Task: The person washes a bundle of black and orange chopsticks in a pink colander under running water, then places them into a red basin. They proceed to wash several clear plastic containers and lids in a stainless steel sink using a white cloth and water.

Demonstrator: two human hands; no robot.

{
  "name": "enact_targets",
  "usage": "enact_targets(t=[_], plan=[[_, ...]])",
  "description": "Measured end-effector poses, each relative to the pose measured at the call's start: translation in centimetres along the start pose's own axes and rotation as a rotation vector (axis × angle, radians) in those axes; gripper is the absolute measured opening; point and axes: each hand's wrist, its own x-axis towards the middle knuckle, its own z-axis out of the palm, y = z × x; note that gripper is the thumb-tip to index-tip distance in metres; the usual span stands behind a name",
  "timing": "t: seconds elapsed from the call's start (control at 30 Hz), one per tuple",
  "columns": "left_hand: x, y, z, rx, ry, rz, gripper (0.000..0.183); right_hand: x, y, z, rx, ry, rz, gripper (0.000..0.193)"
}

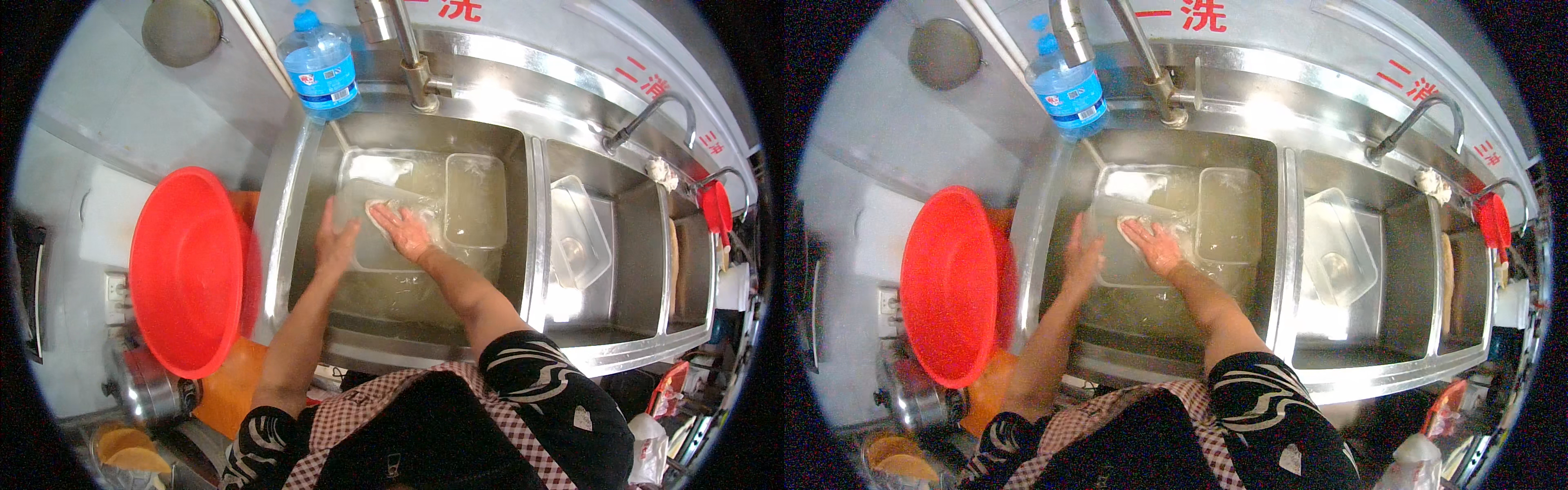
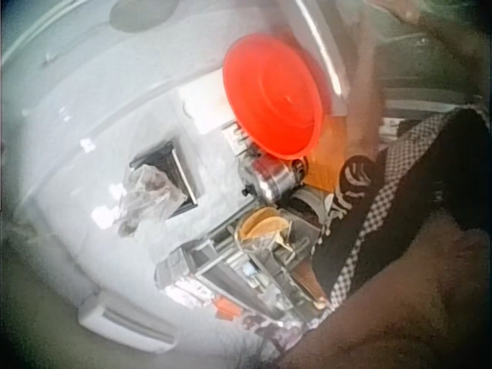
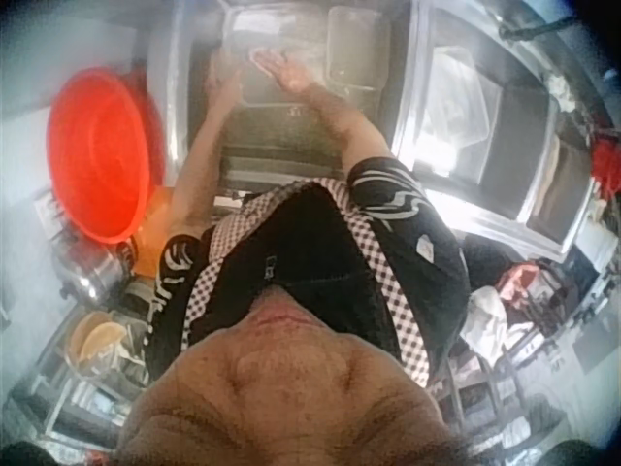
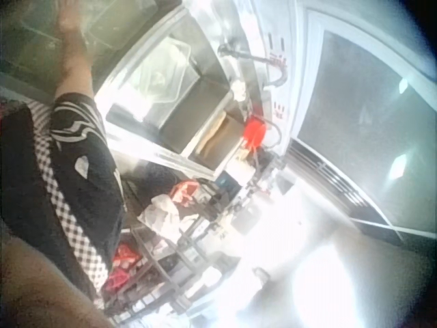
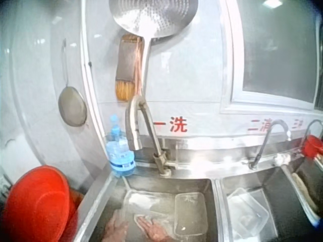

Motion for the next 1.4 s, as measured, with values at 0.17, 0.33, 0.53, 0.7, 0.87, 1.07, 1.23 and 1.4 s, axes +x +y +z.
enact_targets(t=[0.17, 0.33, 0.53, 0.7, 0.87, 1.07, 1.23, 1.4], plan=[[1.0, -0.6, -0.5, 0.033, 0.024, 0.033, 0.074, -1.3, 1.1, 1.2, -0.245, 0.016, 0.015, 0.054], [0.0, 0.9, -0.1, 0.05, 0.005, 0.109, 0.073, -1.0, 1.1, 1.4, -0.247, -0.378, 0.457, 0.042], [-0.2, -0.6, -0.1, 0.076, 0.04, 0.286, 0.07, 0.2, -0.3, 0.9, -0.195, -0.577, 0.364, 0.036], [-0.8, 0.9, 0.1, 0.257, 0.077, 0.326, 0.071, -1.0, -2.1, -1.0, 0.08, -0.61, 0.468, 0.038], [0.9, -1.3, -0.8, 0.174, 0.018, 0.155, 0.074, 1.8, -6.6, -3.3, 0.541, -0.497, 0.269, 0.035], [0.6, -0.9, -1.1, 0.061, -0.044, 0.13, 0.075, 4.6, -8.1, 0.6, 0.691, 0.397, 0.096, 0.031], [-0.1, -0.4, -0.4, 0.019, -0.03, 0.082, 0.074, 2.2, -3.0, -0.6, 0.027, 0.098, -0.074, 0.05], [0.5, -1.2, -0.1, 0.154, 0.056, 0.145, 0.069, -2.4, 0.2, 0.0, -0.338, -0.056, 0.038, 0.057]])
